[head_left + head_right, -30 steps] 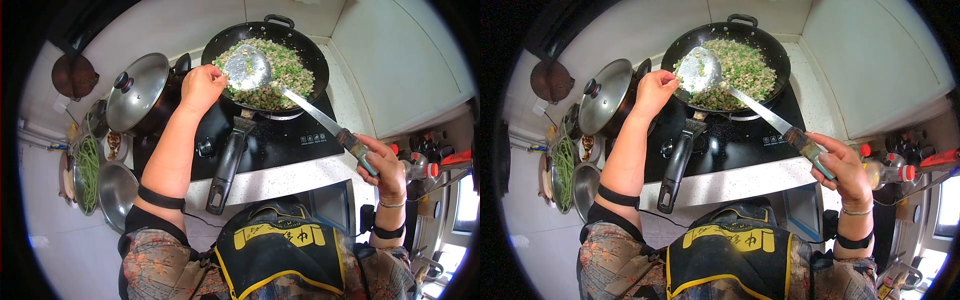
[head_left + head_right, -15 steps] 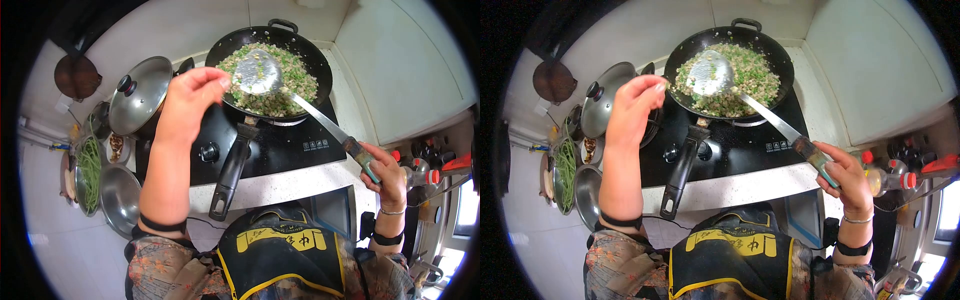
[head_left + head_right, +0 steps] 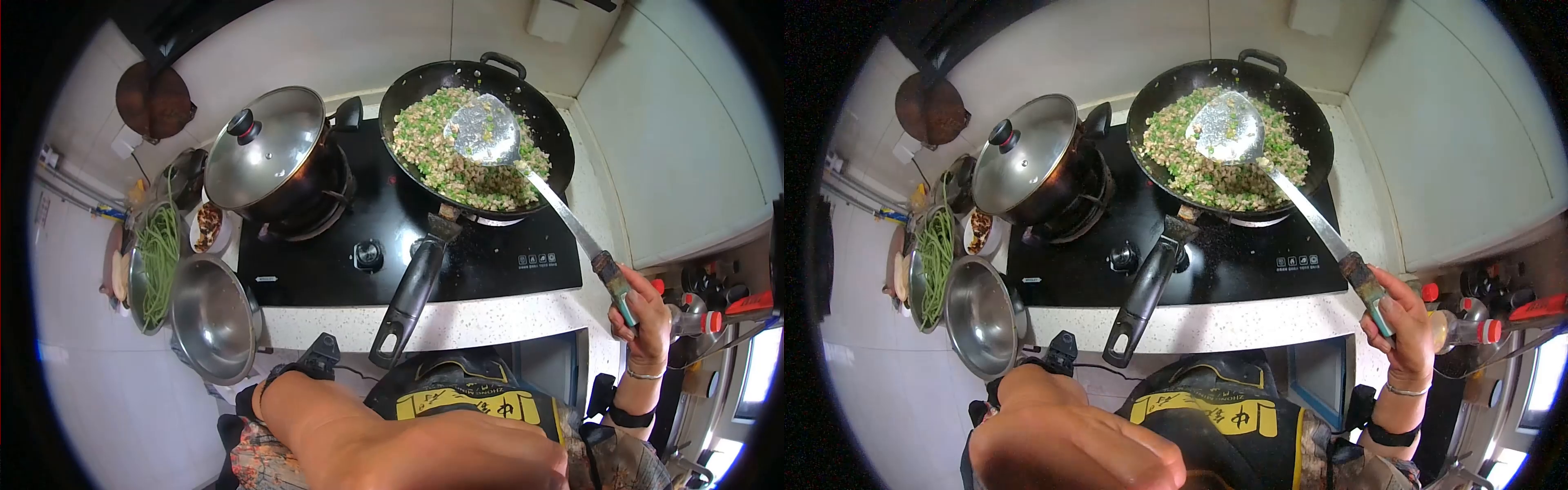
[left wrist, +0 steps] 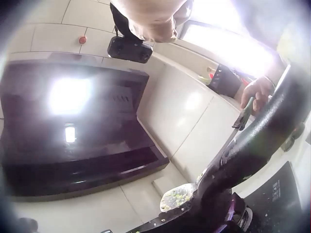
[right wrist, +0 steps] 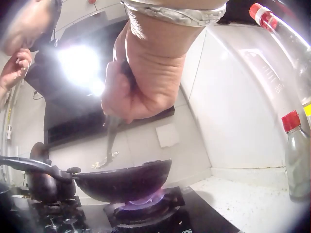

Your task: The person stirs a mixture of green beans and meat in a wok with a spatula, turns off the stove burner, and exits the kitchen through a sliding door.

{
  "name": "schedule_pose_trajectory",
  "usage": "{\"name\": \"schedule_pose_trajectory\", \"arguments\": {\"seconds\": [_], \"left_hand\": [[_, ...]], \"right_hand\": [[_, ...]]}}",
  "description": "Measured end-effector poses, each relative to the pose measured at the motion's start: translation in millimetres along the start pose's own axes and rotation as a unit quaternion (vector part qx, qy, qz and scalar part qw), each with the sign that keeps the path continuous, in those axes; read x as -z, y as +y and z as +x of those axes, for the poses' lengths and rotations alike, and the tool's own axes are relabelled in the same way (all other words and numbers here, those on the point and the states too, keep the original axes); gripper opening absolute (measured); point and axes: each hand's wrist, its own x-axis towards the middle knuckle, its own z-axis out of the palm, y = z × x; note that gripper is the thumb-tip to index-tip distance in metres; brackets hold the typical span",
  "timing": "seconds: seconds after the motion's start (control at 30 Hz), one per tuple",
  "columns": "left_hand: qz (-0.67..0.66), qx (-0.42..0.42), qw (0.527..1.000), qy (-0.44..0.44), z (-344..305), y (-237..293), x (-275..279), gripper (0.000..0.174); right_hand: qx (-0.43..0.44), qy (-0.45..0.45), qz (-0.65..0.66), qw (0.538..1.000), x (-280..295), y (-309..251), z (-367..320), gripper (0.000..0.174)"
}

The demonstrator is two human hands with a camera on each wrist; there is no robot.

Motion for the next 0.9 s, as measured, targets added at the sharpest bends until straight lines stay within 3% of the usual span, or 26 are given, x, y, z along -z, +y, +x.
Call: {"name": "schedule_pose_trajectory", "arguments": {"seconds": [0.07, 0.1, 0.17, 0.23, 0.3, 0.33, 0.4, 0.47, 0.9], "left_hand": [[-0.074, 0.135, 0.974, -0.167, 2.7, 15.3, 21.6, 0.016], [-0.05, 0.134, 0.972, -0.187, 3.8, 16.9, 27.4, 0.016], [0.067, 0.064, 0.988, -0.125, -6.3, 15.3, 32.1, 0.011], [0.243, -0.079, 0.966, 0.044, -42.7, 8.7, 30.7, 0.012], [0.342, -0.193, 0.878, 0.272, -55.4, -10.0, 23.8, 0.016], [0.32, -0.161, 0.843, 0.401, -59.3, -14.7, 22.7, 0.017], [0.157, -0.196, 0.83, 0.498, -73.9, -25.2, 47.7, 0.02], [0.024, -0.204, 0.829, 0.521, -85.7, -27.3, 66.2, 0.018], [0.045, -0.176, 0.842, 0.508, -79.1, -31.0, 54.8, 0.019]], "right_hand": [[-0.004, 0.0, 0.004, 1.0, -0.6, 2.1, -2.3, 0.043], [-0.002, -0.001, 0.008, 1.0, -1.8, 1.9, -2.6, 0.043], [0.001, 0.002, 0.013, 1.0, -4.0, 1.0, -3.1, 0.043], [0.0, 0.013, 0.012, 1.0, -3.8, -0.3, -4.8, 0.042], [-0.002, 0.026, 0.013, 1.0, -1.2, -1.6, -6.1, 0.042], [-0.007, 0.032, 0.014, 0.999, -0.3, -0.9, -8.0, 0.042], [-0.002, 0.053, 0.029, 0.998, 4.3, 3.6, -8.4, 0.043], [0.002, 0.058, 0.041, 0.997, 4.0, 8.4, -7.5, 0.044], [0.013, 0.067, 0.05, 0.996, 3.9, 16.0, -17.6, 0.044]]}}
